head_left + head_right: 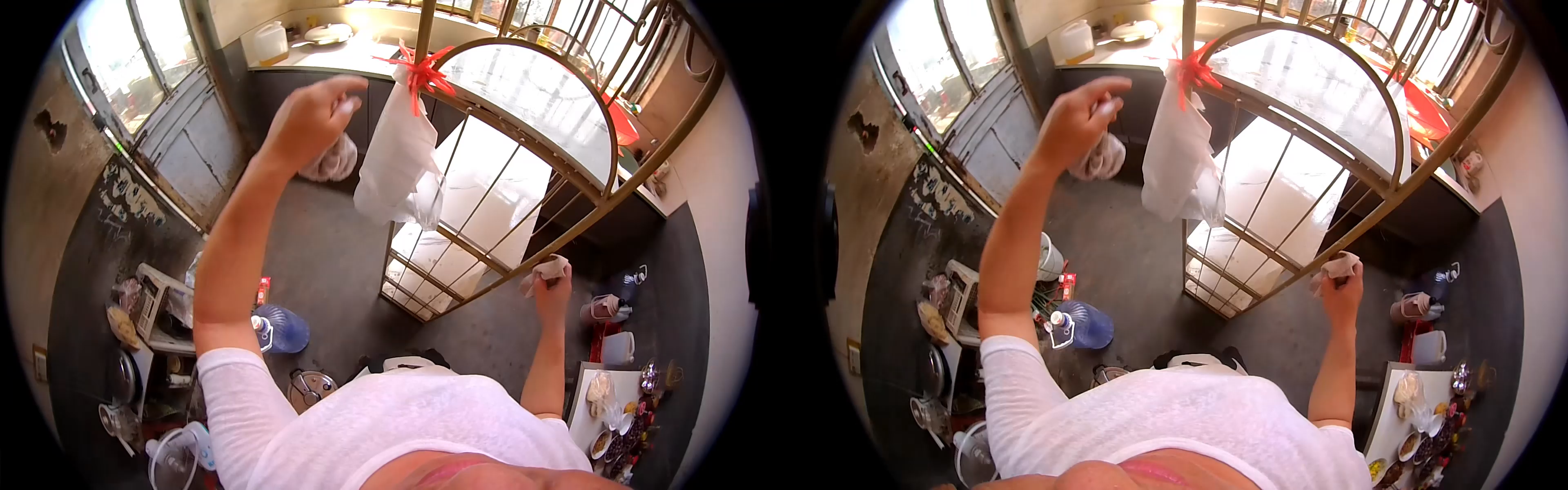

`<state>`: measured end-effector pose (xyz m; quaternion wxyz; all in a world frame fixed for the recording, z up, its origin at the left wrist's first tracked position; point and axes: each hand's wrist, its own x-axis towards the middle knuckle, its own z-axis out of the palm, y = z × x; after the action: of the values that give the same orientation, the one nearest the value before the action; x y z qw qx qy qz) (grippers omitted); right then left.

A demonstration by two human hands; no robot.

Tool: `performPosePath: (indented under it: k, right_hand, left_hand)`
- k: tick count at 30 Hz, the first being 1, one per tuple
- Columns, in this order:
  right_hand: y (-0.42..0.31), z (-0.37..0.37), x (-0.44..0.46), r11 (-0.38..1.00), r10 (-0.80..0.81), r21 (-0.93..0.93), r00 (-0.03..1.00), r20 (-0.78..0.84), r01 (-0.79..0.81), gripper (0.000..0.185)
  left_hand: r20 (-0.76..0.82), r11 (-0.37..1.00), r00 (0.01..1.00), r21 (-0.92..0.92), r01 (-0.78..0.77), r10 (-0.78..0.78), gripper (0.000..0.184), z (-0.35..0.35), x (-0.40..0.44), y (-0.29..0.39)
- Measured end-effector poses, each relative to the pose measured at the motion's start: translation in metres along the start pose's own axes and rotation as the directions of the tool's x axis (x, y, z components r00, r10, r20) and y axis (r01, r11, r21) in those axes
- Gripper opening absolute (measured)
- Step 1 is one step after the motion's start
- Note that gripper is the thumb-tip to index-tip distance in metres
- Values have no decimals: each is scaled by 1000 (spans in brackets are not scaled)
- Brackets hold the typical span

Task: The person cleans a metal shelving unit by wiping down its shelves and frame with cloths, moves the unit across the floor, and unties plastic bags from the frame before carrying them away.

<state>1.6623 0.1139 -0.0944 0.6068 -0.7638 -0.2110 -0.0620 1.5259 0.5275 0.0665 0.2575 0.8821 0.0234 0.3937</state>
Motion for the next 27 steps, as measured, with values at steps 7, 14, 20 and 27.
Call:
performPosePath:
  k: [7,14,20,27]
  right_hand:
    - [-94,3,-7,785,-476,-472,878,-42,402,28]
    - [-182,27,51,270,-771,-702,584,252,659,23]
    - [-170,37,71,331,-671,-777,712,205,535,28]
    - [-169,34,75,277,-724,-727,634,273,629,21]
  left_hand:
    - [263,883,963,436,-174,60,34,13,84,-8]
    - [323,895,931,345,-284,171,17,1,82,-12]
    - [351,909,904,243,-339,244,12,-22,47,-26]
    - [281,992,959,115,-58,23,8,-57,-16,-55]
